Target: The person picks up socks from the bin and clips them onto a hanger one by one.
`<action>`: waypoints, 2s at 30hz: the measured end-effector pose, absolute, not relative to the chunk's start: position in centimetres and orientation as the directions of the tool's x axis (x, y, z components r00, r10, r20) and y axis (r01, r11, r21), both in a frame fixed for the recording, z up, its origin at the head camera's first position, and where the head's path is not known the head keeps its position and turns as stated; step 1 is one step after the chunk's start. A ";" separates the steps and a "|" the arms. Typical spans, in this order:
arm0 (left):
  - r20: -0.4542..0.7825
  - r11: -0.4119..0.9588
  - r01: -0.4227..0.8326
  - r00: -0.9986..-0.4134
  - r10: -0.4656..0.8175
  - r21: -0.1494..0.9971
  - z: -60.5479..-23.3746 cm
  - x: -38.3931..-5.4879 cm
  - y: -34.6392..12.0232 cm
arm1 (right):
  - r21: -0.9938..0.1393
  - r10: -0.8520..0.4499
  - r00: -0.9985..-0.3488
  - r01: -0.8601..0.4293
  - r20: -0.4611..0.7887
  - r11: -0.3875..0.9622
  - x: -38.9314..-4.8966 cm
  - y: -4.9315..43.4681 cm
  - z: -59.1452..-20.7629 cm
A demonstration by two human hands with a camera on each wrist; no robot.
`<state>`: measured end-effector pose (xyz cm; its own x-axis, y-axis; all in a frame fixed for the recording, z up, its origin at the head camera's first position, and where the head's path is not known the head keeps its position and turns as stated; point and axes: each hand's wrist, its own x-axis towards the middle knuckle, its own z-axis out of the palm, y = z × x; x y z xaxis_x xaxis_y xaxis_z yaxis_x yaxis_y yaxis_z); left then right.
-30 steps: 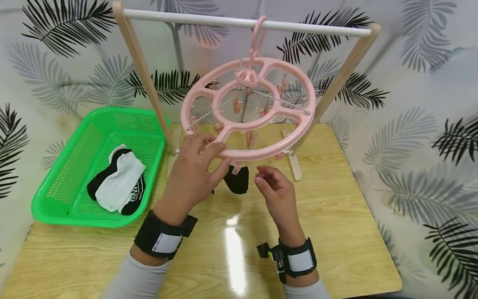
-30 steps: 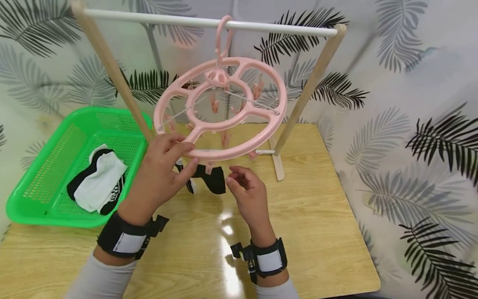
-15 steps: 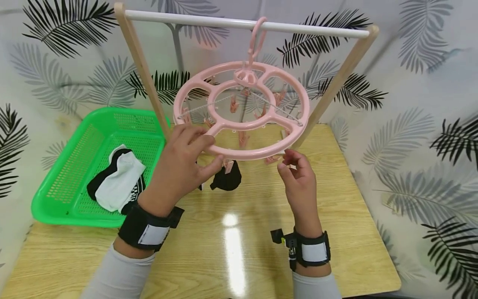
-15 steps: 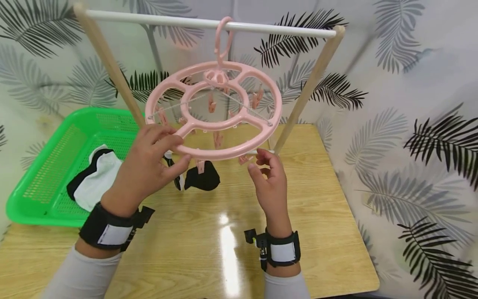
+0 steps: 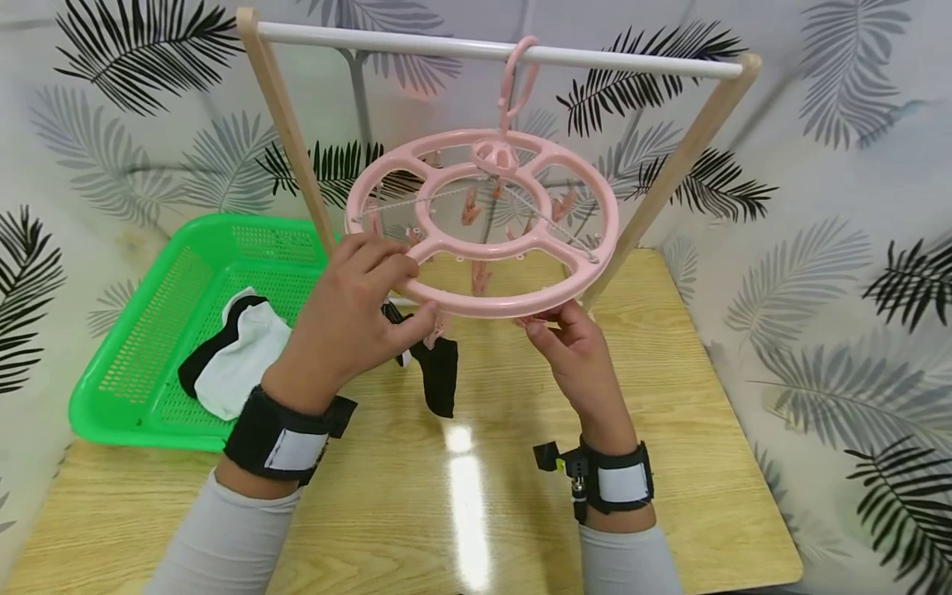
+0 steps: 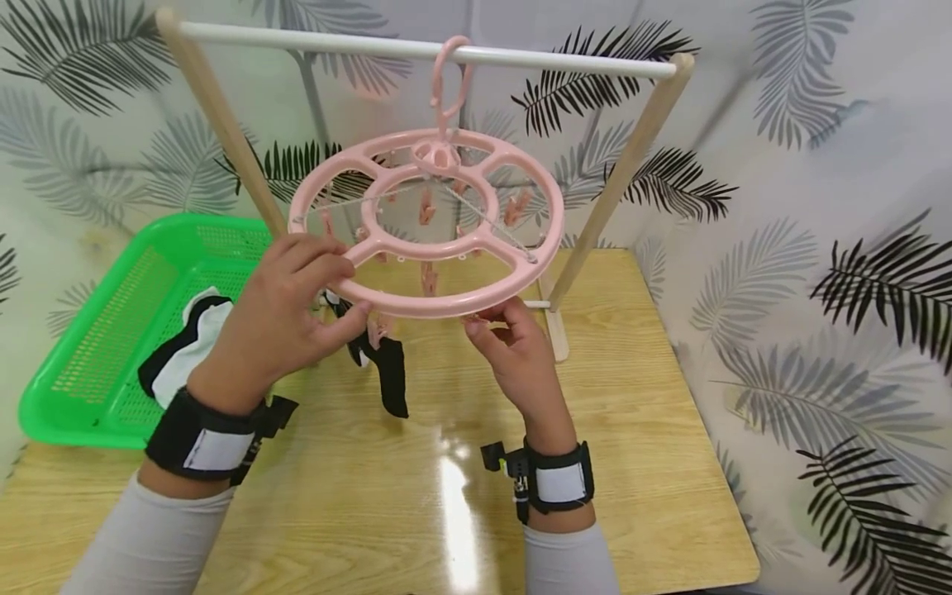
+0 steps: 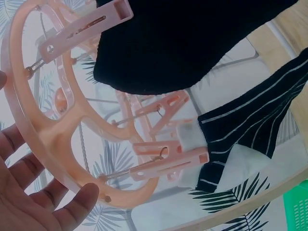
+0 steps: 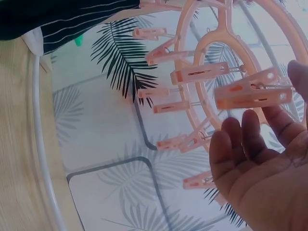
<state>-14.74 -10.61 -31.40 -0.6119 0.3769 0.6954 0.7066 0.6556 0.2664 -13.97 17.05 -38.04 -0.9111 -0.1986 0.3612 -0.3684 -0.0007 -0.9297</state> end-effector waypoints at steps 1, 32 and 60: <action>0.692 0.655 0.706 -0.615 0.379 0.269 -31.4 -14.8 -10.7 | -0.932 -0.209 -0.910 -0.362 0.359 -0.024 -14.0 17.0 -38.0; 0.647 0.658 0.703 -0.639 0.416 0.270 -31.2 -15.4 -11.9 | -0.932 -0.197 -0.913 -0.337 0.358 -0.133 -14.2 16.2 -38.7; 0.668 0.654 0.701 -0.635 0.388 0.286 -32.0 -15.5 -12.8 | -0.940 -0.131 -0.943 -0.276 0.305 -0.200 -13.3 14.6 -38.6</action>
<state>-15.54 -12.82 -32.03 -0.6351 0.3883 0.6677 0.7006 0.6536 0.2863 -13.30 14.60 -38.55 -0.9432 -0.1314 0.3051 -0.2762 -0.1999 -0.9401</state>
